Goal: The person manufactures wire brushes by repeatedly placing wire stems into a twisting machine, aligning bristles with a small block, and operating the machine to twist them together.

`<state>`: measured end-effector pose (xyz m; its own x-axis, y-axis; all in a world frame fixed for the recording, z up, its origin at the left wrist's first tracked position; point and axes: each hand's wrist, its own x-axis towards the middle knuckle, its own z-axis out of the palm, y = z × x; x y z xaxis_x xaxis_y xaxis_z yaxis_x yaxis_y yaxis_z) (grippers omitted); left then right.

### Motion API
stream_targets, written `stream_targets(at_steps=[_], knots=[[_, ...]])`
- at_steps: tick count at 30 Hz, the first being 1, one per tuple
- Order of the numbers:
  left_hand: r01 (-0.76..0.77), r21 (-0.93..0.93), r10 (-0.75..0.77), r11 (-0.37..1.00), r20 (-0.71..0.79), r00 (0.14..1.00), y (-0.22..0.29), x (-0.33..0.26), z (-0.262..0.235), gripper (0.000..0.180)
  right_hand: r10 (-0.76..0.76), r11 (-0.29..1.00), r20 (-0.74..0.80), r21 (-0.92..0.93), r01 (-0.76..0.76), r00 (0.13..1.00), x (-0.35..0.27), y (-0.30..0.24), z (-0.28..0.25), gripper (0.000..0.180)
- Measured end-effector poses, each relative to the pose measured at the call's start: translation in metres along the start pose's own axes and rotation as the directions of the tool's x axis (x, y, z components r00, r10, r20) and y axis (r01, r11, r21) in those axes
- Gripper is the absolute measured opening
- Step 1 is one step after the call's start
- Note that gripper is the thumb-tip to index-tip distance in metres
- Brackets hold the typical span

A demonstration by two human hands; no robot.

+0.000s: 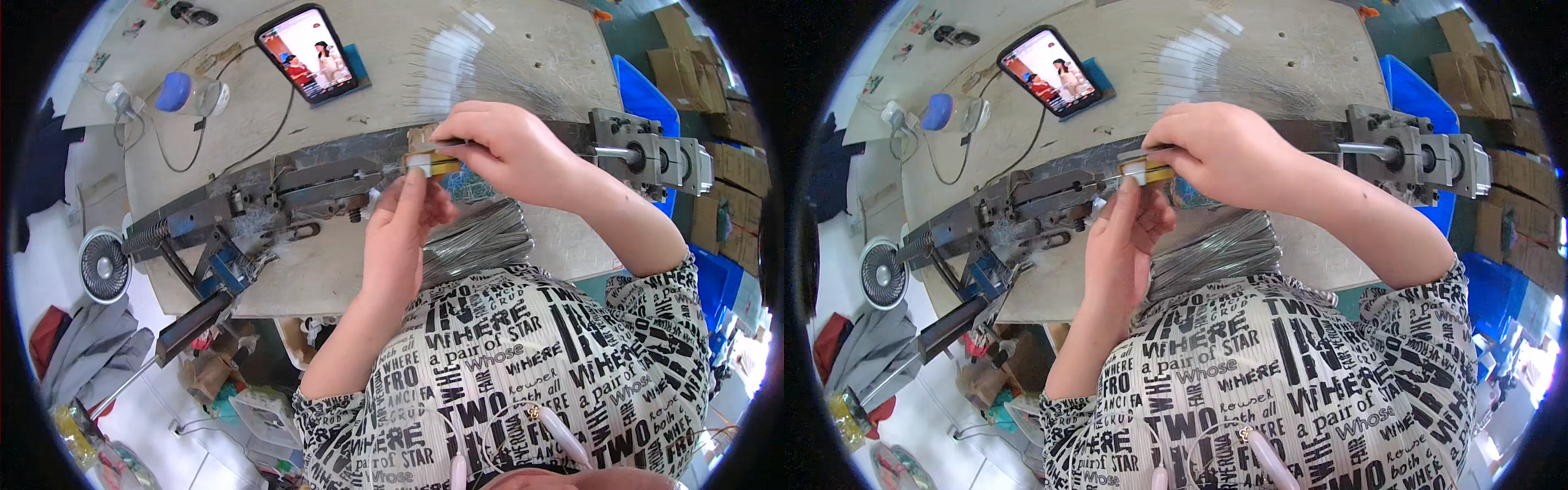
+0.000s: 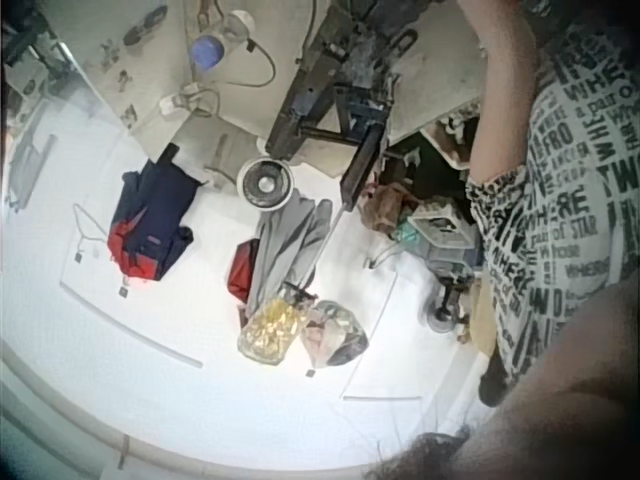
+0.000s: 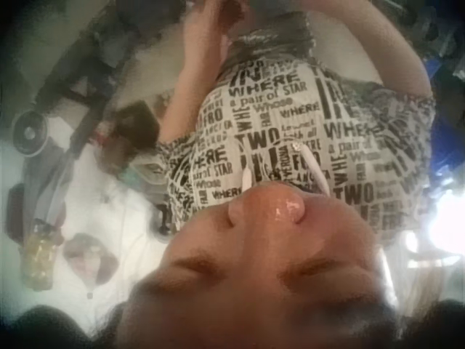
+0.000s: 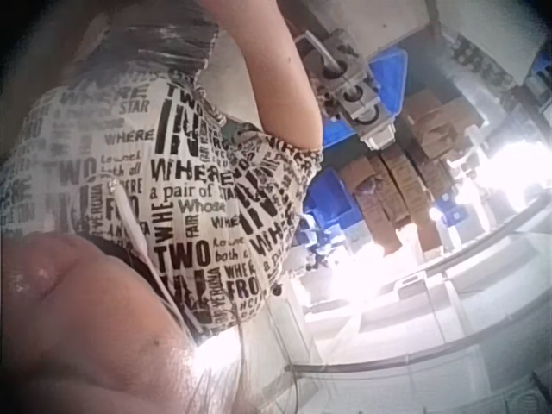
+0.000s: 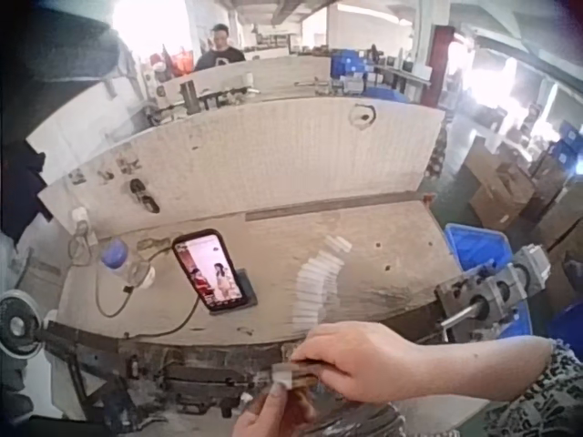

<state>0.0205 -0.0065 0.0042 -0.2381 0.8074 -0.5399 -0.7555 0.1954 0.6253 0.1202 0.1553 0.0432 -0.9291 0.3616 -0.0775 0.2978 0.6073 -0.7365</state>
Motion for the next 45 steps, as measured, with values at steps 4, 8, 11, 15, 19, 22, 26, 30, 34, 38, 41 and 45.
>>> stream_targets(at_steps=[4,8,11,15,19,22,26,30,34,38,41,45], knots=[[-0.051,-0.248,0.076,0.968,0.094,0.993,0.003,0.005,0.011,0.052,-0.093,0.995,-0.047,-0.033,0.091,0.995,-0.001,0.003,0.002,0.018],[0.039,-0.460,0.034,0.887,0.150,0.988,0.010,0.006,0.010,0.063,-0.085,0.996,-0.158,-0.014,0.084,0.984,-0.011,0.002,-0.012,0.016],[0.021,-0.463,0.048,0.886,0.137,0.989,0.010,0.005,0.009,0.063,-0.248,0.959,-0.204,-0.188,0.211,0.947,-0.020,-0.007,-0.006,0.018],[0.028,-0.484,0.063,0.874,0.172,0.983,0.009,0.005,0.006,0.061,-0.346,0.871,-0.153,-0.418,0.257,0.926,-0.022,-0.010,0.000,0.024],[0.035,-0.516,0.044,0.856,0.139,0.989,0.010,0.005,0.008,0.068,-0.364,0.826,-0.184,-0.516,0.226,0.913,-0.020,0.001,-0.013,0.020],[0.015,-0.455,0.056,0.890,0.141,0.988,0.009,0.007,0.010,0.068,-0.392,0.781,-0.164,-0.578,0.234,0.905,-0.018,0.001,-0.011,0.017],[-0.005,-0.454,0.081,0.891,0.147,0.986,0.008,0.007,0.008,0.068,-0.452,0.734,-0.145,-0.621,0.275,0.880,-0.015,-0.003,-0.008,0.016],[-0.005,-0.477,0.083,0.879,0.142,0.986,0.008,0.007,0.009,0.068,-0.449,0.748,-0.148,-0.602,0.280,0.881,-0.023,-0.002,-0.010,0.016],[-0.024,-0.478,0.097,0.878,0.130,0.987,0.008,0.007,0.009,0.068,-0.482,0.734,-0.168,-0.613,0.291,0.860,-0.018,-0.002,-0.010,0.015],[-0.021,-0.503,0.098,0.864,0.129,0.987,0.005,0.009,0.007,0.068,-0.438,0.723,-0.063,-0.618,0.310,0.897,-0.020,0.003,-0.019,0.025],[-0.023,-0.508,0.113,0.861,0.147,0.983,0.000,0.011,0.004,0.064,-0.478,0.712,-0.056,-0.608,0.350,0.876,-0.011,0.002,-0.010,0.023],[-0.017,-0.542,0.138,0.840,0.184,0.973,0.000,0.012,0.003,0.061,-0.492,0.717,-0.125,-0.619,0.320,0.861,-0.011,-0.001,-0.009,0.016]])
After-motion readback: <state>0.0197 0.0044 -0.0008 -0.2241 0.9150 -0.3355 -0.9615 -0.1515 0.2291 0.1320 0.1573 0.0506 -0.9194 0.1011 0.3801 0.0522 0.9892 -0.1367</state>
